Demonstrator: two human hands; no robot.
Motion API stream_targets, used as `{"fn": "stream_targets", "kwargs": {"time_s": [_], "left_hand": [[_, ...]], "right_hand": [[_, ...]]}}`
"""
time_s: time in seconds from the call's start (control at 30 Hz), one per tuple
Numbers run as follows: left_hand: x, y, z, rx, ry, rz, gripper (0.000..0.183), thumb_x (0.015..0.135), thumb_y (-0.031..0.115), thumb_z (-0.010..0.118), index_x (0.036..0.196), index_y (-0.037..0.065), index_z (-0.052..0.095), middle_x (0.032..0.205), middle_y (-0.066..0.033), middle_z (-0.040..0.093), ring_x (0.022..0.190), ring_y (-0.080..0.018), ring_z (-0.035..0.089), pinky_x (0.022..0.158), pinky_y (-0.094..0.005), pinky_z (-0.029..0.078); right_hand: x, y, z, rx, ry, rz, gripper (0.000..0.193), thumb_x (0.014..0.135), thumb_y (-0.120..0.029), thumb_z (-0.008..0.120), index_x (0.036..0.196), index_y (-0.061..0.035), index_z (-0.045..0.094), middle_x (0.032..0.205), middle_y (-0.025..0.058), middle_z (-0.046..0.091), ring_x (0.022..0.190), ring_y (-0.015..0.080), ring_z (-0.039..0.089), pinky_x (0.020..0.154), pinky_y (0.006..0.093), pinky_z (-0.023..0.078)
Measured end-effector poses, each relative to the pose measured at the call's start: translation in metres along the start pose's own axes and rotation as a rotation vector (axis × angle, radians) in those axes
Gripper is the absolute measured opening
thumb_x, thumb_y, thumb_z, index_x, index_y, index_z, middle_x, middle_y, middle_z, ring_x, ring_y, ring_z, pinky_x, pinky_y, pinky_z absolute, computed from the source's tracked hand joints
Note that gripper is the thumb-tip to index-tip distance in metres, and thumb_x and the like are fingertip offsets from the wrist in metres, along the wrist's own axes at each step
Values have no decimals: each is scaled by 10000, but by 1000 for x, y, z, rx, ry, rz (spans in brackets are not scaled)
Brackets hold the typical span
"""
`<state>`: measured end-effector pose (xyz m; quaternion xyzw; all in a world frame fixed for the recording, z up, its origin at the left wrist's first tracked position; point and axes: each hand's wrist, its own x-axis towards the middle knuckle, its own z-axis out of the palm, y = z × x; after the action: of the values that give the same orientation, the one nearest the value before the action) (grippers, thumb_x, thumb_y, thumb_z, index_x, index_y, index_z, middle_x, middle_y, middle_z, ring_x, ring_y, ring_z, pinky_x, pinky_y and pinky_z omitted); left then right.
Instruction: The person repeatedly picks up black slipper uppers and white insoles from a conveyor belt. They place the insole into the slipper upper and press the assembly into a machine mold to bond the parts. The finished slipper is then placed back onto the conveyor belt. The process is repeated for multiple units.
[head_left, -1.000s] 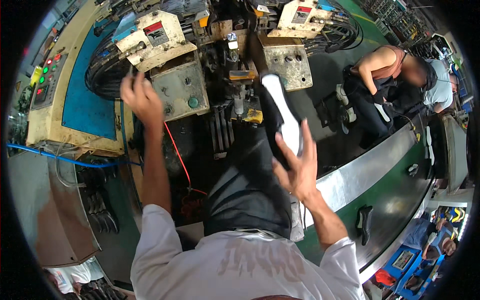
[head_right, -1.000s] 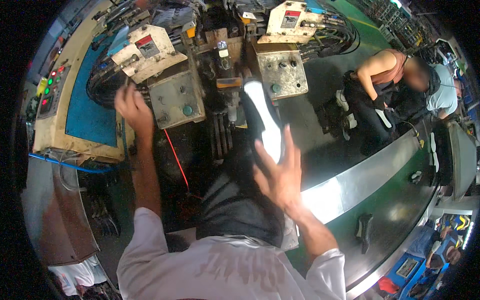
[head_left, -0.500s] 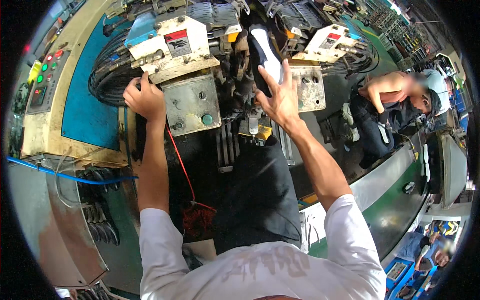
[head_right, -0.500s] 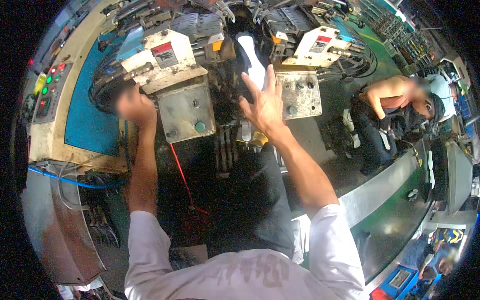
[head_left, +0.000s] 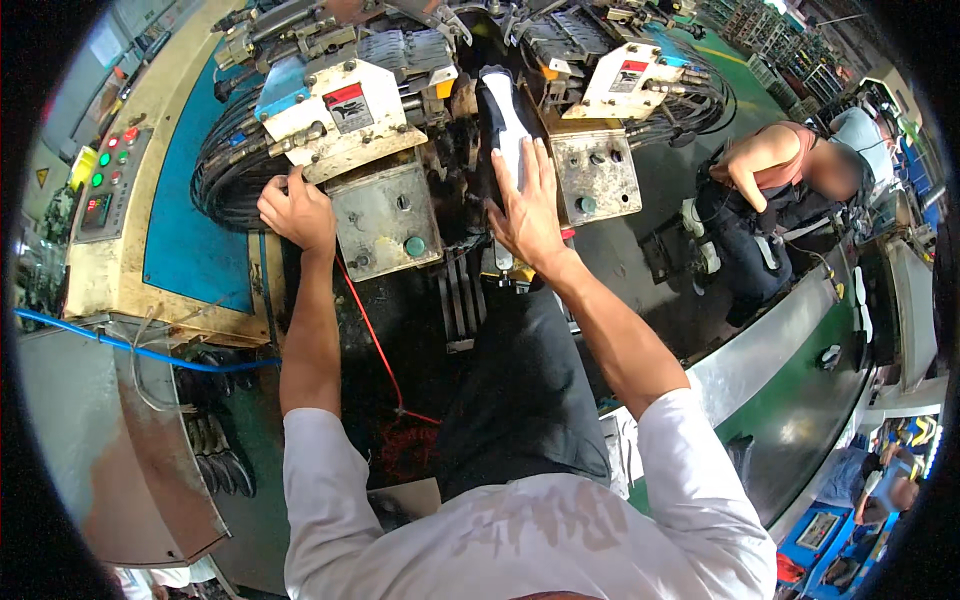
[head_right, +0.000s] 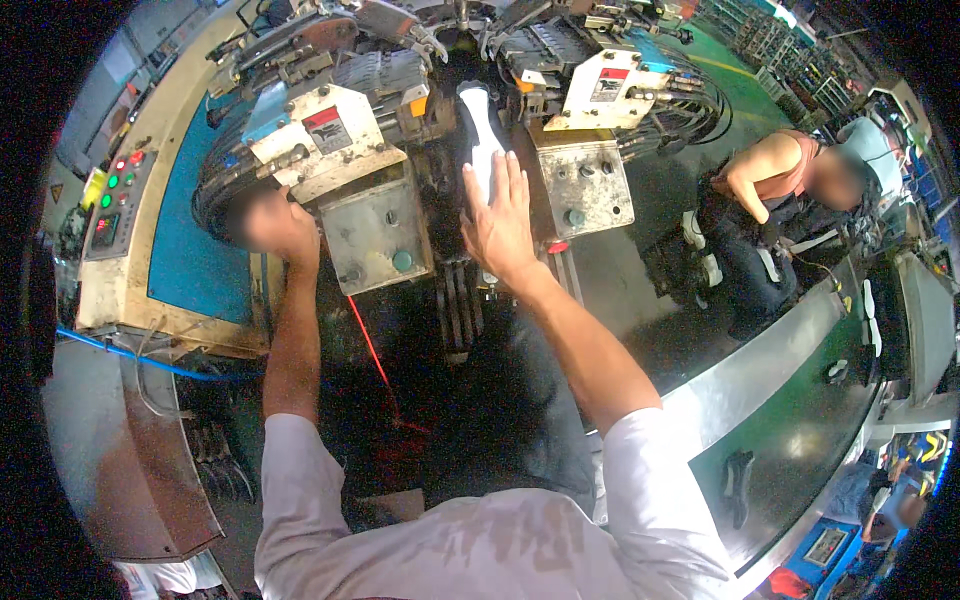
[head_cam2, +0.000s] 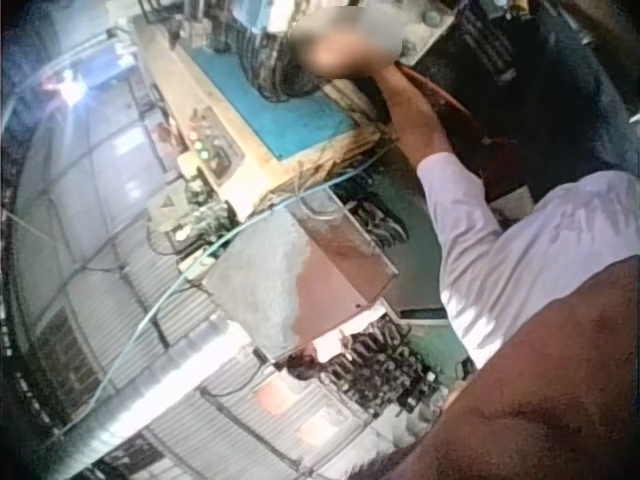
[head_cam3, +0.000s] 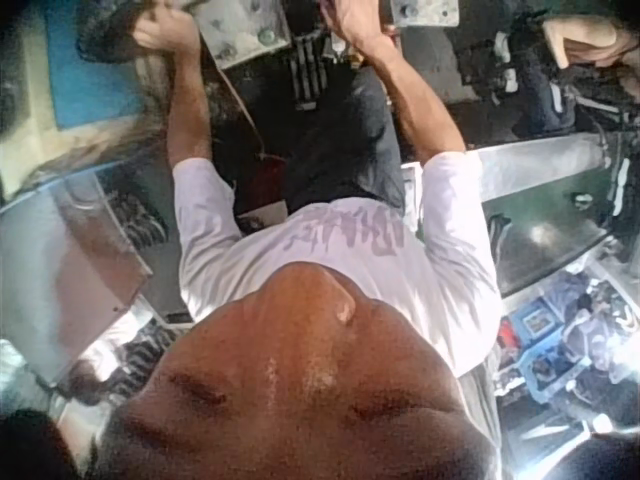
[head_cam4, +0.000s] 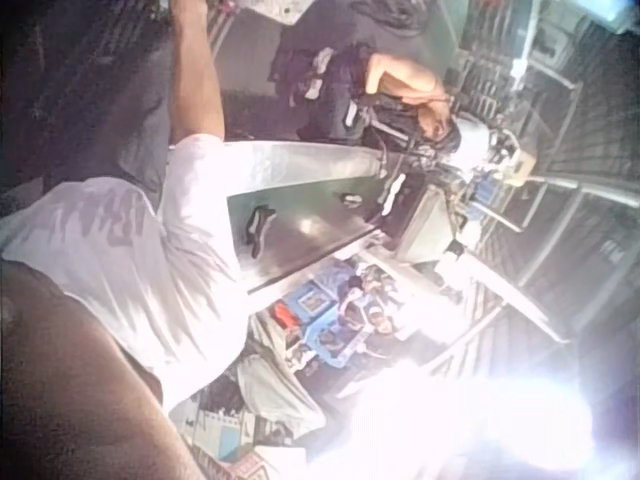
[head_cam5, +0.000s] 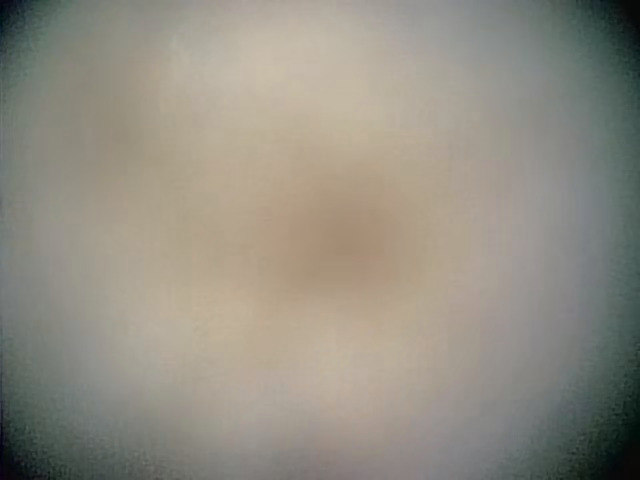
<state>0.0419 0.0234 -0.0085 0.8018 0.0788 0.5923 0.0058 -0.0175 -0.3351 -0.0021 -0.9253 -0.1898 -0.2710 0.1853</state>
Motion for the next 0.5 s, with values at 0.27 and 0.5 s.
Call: {"fn": "stream_targets", "kwargs": {"time_s": [0.27,0.5], "left_hand": [[-10,-2,11,0,22,3,300,791,41,678,1015,178,824,1034,-112,619,995,-353,588,880,-497,474],[-8,-11,12,9,30,30,302,807,17,657,1017,150,827,1037,-116,595,982,-346,557,862,-490,455]], "right_hand": [[24,7,13,10,77,12,691,887,-131,662,1551,-52,487,1598,406,317,1532,582,242,1250,683,226],[112,27,44,-38,97,-12,684,886,-173,668,1539,-51,508,1584,400,368,1520,559,292,1253,651,245]]}}
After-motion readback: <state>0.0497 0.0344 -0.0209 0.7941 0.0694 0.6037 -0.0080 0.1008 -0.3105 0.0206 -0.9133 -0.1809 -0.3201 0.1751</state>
